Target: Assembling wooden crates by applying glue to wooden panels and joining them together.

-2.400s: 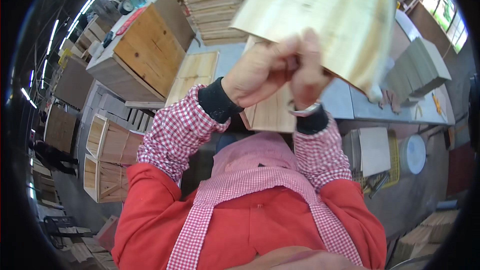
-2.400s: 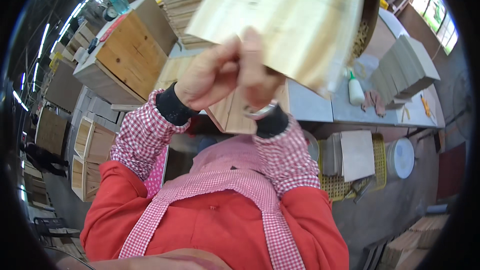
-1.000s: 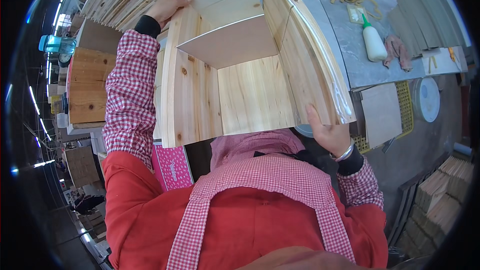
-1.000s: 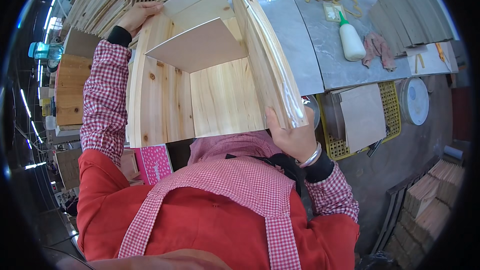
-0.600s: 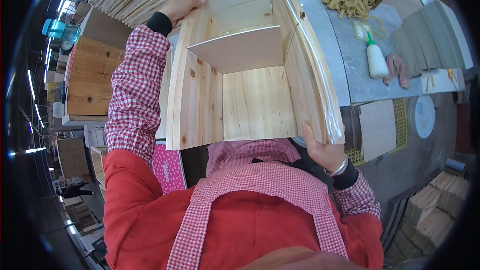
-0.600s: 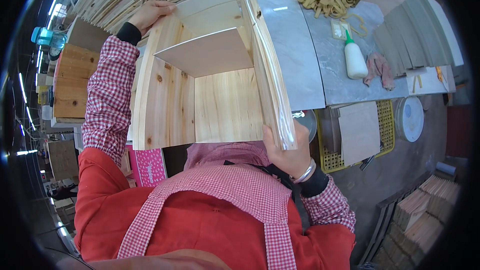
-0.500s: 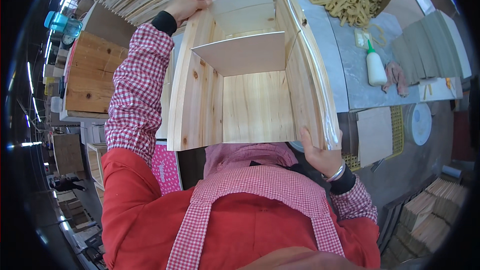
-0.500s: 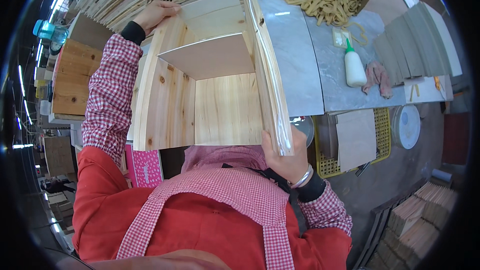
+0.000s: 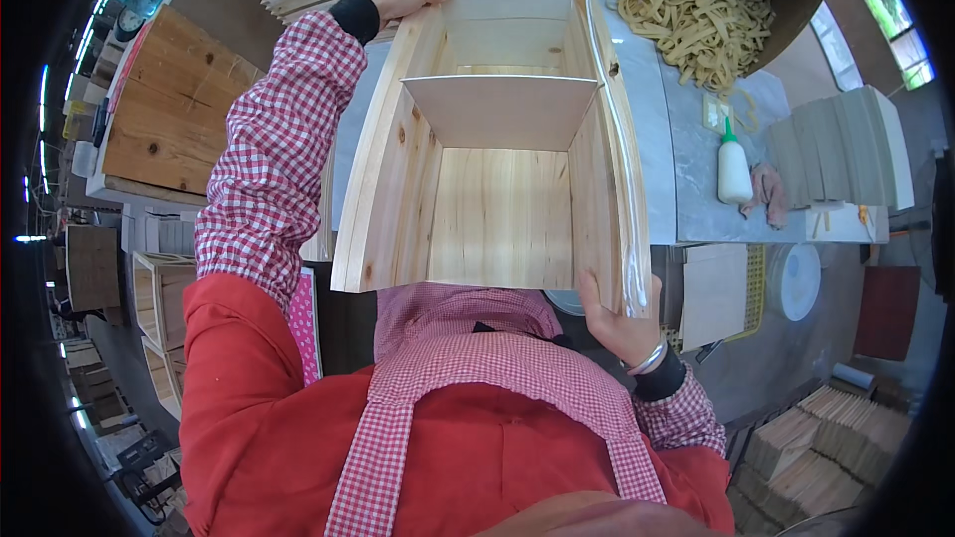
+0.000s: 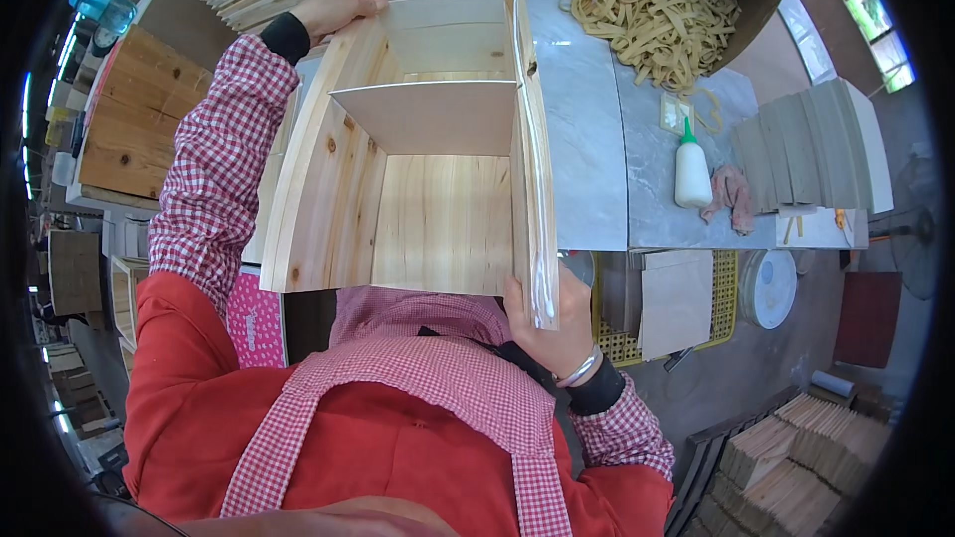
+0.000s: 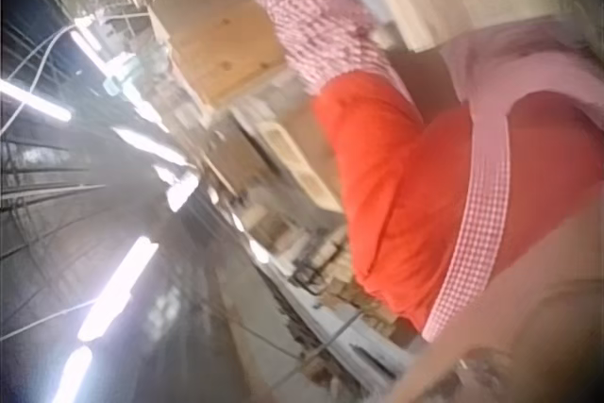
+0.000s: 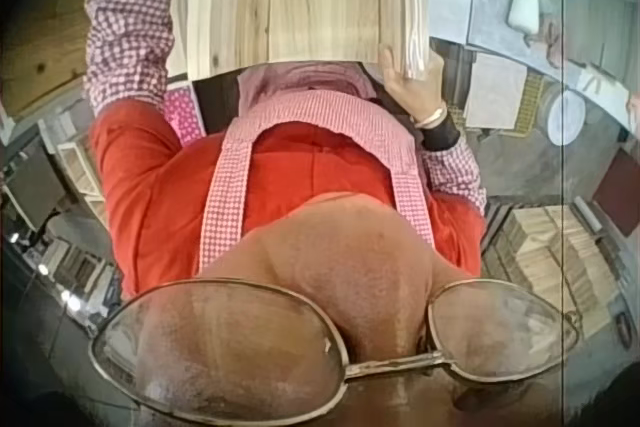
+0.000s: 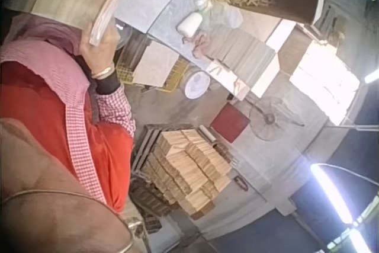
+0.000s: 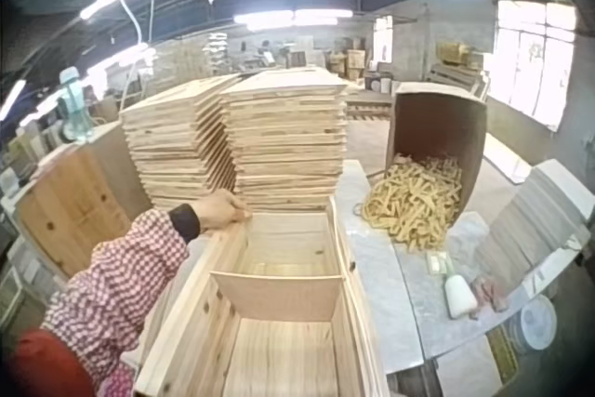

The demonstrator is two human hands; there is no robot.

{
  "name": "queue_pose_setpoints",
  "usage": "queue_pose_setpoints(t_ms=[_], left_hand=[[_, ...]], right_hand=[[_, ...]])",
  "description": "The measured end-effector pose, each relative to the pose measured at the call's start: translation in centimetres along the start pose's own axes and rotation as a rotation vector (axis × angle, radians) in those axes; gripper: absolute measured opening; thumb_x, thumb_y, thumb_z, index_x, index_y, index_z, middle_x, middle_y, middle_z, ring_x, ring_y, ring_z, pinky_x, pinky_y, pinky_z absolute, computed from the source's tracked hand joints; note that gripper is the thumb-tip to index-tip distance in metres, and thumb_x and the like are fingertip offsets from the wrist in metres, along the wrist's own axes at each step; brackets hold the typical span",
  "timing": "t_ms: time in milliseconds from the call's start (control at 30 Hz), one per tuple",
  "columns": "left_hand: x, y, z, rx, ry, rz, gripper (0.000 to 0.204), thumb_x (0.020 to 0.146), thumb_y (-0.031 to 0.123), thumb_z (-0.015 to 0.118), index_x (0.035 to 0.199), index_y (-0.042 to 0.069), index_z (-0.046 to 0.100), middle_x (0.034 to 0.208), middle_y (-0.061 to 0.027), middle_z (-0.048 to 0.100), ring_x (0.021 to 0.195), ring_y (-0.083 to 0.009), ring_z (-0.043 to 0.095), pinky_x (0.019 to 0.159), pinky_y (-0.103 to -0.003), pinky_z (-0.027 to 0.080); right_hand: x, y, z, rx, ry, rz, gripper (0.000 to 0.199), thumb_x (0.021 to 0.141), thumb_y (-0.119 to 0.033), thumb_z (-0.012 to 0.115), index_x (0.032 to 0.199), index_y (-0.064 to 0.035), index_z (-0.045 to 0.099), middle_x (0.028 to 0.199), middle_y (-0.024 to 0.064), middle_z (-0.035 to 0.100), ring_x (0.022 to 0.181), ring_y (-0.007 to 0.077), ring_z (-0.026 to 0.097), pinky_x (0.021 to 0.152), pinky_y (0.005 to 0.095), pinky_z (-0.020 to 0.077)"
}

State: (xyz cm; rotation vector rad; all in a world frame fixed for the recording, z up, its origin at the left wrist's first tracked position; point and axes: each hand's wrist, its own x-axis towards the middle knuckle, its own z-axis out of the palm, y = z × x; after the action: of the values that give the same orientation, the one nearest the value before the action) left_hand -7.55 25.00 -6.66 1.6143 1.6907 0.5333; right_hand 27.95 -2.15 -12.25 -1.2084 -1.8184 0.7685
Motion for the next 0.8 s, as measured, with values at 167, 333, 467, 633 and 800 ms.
queue_pose_setpoints(t_ms=[167, 333, 467, 633, 800], left_hand=[[0.6, -1.3, -0.3, 0.06, 0.028, 0.036, 0.028, 0.091, 0.02, 0.061, 0.113, 0.005, 0.067, 0.096, -0.0065, 0.067, 0.078, -0.0112, 0.059, 0.073, -0.027, 0.049], [-1.8, -0.5, 0.9, -0.151, 0.086, 0.232, 0.05, 0.09, 0.031, 0.062, 0.122, -0.006, 0.052, 0.122, -0.0194, 0.055, 0.114, -0.0263, 0.051, 0.095, -0.031, 0.043], [-9.8, 3.0, 2.3, 0.137, 0.17, 0.527, 0.041, 0.088, 0.028, 0.062, 0.112, -0.005, 0.062, 0.125, -0.0258, 0.054, 0.124, -0.0331, 0.047, 0.102, -0.034, 0.038], [-12.6, 0.5, 3.4, 0.332, 0.206, 0.545, 0.026, 0.089, 0.024, 0.063, 0.109, 0.007, 0.069, 0.124, -0.0191, 0.058, 0.128, -0.0249, 0.044, 0.097, -0.035, 0.041], [-11.7, 0.7, 3.7, 0.283, 0.003, 0.479, 0.023, 0.088, 0.024, 0.064, 0.101, 0.006, 0.071, 0.135, -0.023, 0.048, 0.141, -0.0287, 0.022, 0.105, -0.039, 0.033]], right_hand=[[-0.4, 0.4, 0.3, -0.03, -0.003, -0.039, 0.011, 0.075, -0.004, 0.066, 0.08, 0.0034, 0.058, 0.068, 0.0181, 0.058, 0.057, 0.0336, 0.06, 0.051, 0.0364, 0.0473], [-0.1, -0.5, -0.2, -0.008, 0.012, 0.015, 0.017, 0.075, -0.004, 0.066, 0.088, 0.0036, 0.06, 0.075, 0.0191, 0.061, 0.067, 0.0331, 0.064, 0.058, 0.0364, 0.0499], [0.4, 1.2, -4.1, -0.035, -0.378, -0.053, 0.025, 0.076, -0.003, 0.066, 0.099, 0.0032, 0.059, 0.085, 0.0193, 0.064, 0.081, 0.0301, 0.066, 0.07, 0.0351, 0.0506], [5.2, 2.2, -6.2, 0.046, -0.278, 0.172, 0.043, 0.094, -0.021, 0.051, 0.129, 0.0036, 0.048, 0.115, 0.0161, 0.062, 0.103, 0.0213, 0.061, 0.085, 0.0323, 0.048], [14.0, 3.7, -2.7, 0.448, -0.131, 0.292, 0.055, 0.099, -0.04, 0.037, 0.127, 0.0062, 0.05, 0.111, 0.01, 0.063, 0.101, 0.0164, 0.059, 0.085, 0.0302, 0.0455]])
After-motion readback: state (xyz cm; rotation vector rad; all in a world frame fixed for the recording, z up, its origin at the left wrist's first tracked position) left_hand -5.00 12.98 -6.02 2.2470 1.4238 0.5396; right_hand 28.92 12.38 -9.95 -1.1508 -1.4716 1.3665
